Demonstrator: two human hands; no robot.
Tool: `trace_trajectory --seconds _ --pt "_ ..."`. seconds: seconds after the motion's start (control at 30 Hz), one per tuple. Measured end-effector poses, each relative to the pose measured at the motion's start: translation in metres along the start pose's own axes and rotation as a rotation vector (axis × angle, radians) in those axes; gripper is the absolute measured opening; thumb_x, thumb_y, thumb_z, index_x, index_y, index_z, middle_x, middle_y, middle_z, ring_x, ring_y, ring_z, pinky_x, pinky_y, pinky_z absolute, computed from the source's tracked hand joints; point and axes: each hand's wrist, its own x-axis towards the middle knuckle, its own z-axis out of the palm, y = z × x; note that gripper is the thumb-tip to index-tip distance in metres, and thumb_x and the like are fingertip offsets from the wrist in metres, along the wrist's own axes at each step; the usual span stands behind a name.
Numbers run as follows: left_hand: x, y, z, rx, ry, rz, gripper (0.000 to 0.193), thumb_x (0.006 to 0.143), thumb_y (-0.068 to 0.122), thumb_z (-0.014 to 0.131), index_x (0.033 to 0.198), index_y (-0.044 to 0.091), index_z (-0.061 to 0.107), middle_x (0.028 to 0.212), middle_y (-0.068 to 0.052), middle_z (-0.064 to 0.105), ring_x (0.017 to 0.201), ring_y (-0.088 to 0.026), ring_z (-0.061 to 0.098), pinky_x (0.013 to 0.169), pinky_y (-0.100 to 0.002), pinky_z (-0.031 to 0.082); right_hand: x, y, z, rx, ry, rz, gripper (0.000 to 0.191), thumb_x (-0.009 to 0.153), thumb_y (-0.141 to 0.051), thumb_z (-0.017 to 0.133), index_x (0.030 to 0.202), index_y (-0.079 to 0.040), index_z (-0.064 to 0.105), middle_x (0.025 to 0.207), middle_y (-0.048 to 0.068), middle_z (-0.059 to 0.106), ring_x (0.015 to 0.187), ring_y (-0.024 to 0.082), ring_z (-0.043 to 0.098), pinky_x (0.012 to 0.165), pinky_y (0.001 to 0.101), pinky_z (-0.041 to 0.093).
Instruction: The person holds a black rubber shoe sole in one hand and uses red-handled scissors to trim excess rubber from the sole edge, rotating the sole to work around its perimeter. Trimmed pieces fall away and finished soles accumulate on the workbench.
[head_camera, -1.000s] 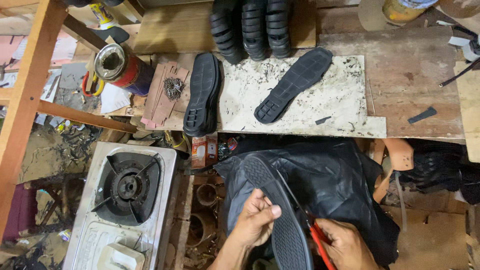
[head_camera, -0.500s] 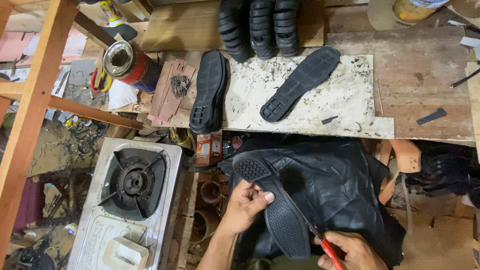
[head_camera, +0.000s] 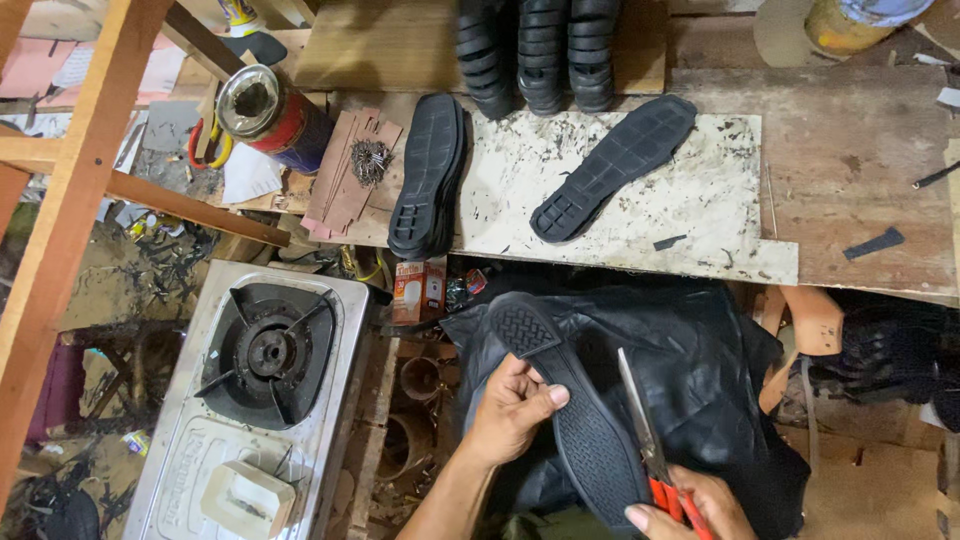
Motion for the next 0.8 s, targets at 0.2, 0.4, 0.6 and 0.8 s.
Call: trace_trajectory --seconds 0.2,0.4,0.6,0.8 --pt "0.010 0.032 -0.003 -0.158 0.147 0.055 0.033 0.098 0.008 0.066 0.129 0.001 0.057 0.116 -0.008 0.071 0.104 -0.018 0.067 0.093 -0.036 0.055 0.002 -0.018 -0.011 0.089 -0.115 0.434 0.029 0.071 -0.012 0.092 0.091 0.000 0.074 0.056 0.004 0.060 0.050 0.010 0.056 0.053 0.0273 0.047" --pt "0.002 0.032 0.005 -0.123 0.091 0.060 0.037 0.097 0.009 0.068 0.132 -0.001 0.058 0.120 -0.007 0.070 0.110 -0.017 0.066 0.099 -0.035 0.053 0.020 -0.063 -0.014 -0.064 0.006 0.040 0.061 0.061 -0.018 0.093 0.115 -0.008 0.067 0.087 0.000 0.076 0.063 0.008 0.075 0.056 0.0258 0.064" --pt "-0.007 0.013 0.018 -0.181 -0.017 -0.058 0.039 0.096 0.009 0.069 0.132 -0.001 0.058 0.121 -0.010 0.070 0.111 -0.020 0.066 0.100 -0.038 0.052 0.031 -0.113 -0.007 -0.125 0.089 0.058 0.052 0.063 -0.018 0.090 0.112 -0.008 0.072 0.081 0.006 0.073 0.069 0.016 0.077 0.062 0.0321 0.061" --pt "-0.017 0.004 0.018 -0.143 -0.046 -0.103 0.039 0.097 0.008 0.068 0.133 -0.002 0.058 0.124 -0.009 0.069 0.115 -0.018 0.064 0.105 -0.036 0.050 0.040 -0.150 -0.008 -0.403 0.226 -0.190 0.069 0.056 -0.030 0.094 0.115 -0.006 0.068 0.087 0.011 0.072 0.072 0.030 0.071 0.065 0.0408 0.055"
